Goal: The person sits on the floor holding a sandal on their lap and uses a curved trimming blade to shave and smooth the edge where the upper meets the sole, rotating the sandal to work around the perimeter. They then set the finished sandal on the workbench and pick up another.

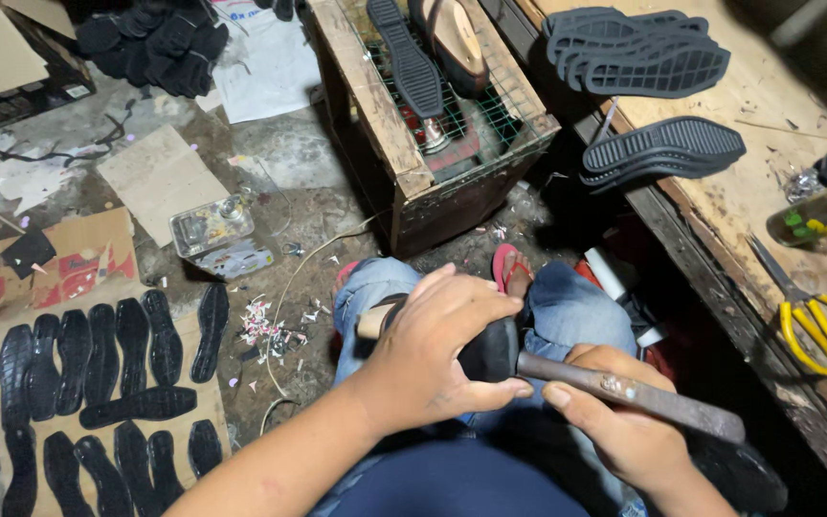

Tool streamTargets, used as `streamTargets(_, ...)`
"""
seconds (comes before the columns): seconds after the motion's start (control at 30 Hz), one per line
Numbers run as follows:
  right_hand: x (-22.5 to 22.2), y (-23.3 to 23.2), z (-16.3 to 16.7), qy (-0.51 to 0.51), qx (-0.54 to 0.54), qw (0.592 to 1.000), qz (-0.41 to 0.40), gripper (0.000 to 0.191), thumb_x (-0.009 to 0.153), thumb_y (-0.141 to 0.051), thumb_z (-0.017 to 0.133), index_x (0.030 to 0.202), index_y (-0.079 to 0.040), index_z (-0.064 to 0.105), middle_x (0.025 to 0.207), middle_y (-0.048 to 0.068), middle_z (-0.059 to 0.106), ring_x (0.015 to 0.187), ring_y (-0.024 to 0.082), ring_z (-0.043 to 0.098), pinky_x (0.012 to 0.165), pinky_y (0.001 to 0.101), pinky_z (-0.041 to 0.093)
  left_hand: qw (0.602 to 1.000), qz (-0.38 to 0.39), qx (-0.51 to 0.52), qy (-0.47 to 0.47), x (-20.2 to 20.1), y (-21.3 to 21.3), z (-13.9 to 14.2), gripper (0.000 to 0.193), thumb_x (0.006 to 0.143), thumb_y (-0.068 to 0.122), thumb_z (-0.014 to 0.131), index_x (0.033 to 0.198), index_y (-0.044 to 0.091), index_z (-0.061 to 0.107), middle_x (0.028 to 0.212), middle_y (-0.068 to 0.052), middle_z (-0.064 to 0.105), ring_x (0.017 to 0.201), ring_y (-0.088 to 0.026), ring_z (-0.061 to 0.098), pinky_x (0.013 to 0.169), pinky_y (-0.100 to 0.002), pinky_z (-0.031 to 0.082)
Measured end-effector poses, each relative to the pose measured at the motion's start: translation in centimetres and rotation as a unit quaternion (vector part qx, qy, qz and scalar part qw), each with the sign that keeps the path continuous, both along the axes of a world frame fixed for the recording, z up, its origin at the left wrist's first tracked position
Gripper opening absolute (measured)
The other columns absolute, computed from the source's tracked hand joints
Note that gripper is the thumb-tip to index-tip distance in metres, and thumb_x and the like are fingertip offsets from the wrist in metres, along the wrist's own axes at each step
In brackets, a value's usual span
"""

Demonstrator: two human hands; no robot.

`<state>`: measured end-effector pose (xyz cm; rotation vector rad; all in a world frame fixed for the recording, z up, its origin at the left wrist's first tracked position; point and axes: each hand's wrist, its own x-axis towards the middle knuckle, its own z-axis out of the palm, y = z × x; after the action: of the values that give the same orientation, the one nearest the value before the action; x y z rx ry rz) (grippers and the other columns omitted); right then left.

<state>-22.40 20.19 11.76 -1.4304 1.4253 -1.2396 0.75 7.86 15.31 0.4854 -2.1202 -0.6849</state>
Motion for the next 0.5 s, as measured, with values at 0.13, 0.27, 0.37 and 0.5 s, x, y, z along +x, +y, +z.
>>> streamTargets(0.13,0.5,0.1,0.2,0.011,0.024,0.999,0.031,0.014,0.082,-0.012,0.079,0.086,-0.002,0.071,0.073,0.002,0.064,0.063,0.01,0.054,0.055,0.0264,0.043,0.996,-0.032,0.077,-0.029,0.4,0.3,0.3,0.062,0.064,0.02,0.082,0.118,0.003,0.058,0.121,-0.016,0.062,0.12,-0.036,0.06,0.112,-0.061,0.034)
streamTargets(0.27,0.7,-0.3,2.2,0.075,0.084,0.991,0.069,0.017,0.089,-0.015,0.087,0.086,-0.005,0.073,0.079,0.001,0.059,0.065,0.01,0.051,0.059,0.0271,0.041,0.997,-0.007,0.069,-0.037,0.3,0.9,-0.2,0.057,0.066,0.021,0.08,0.116,0.006,0.057,0.114,-0.011,0.064,0.114,-0.033,0.062,0.114,-0.051,0.04)
streamTargets(0.37,1.4,0.0,5.2,0.077,0.204,0.973,-0.083,0.016,0.082,-0.013,0.076,0.095,-0.005,0.072,0.071,0.007,0.063,0.066,0.013,0.056,0.057,0.0296,0.045,0.997,-0.018,0.071,-0.031,1.0,1.0,-0.6,0.052,0.073,0.021,0.08,0.118,0.008,0.058,0.115,-0.01,0.064,0.114,-0.032,0.063,0.111,-0.045,0.045)
streamTargets(0.5,1.9,1.4,7.9,-0.054,0.057,0.984,-0.16,0.045,0.091,-0.012,0.062,0.136,-0.007,0.057,0.108,0.003,0.063,0.088,0.013,0.065,0.078,0.0268,0.056,0.998,-0.032,0.055,-0.009,2.3,0.9,-0.6,0.049,0.077,0.019,0.079,0.12,0.008,0.058,0.118,-0.01,0.063,0.116,-0.032,0.062,0.114,-0.046,0.044)
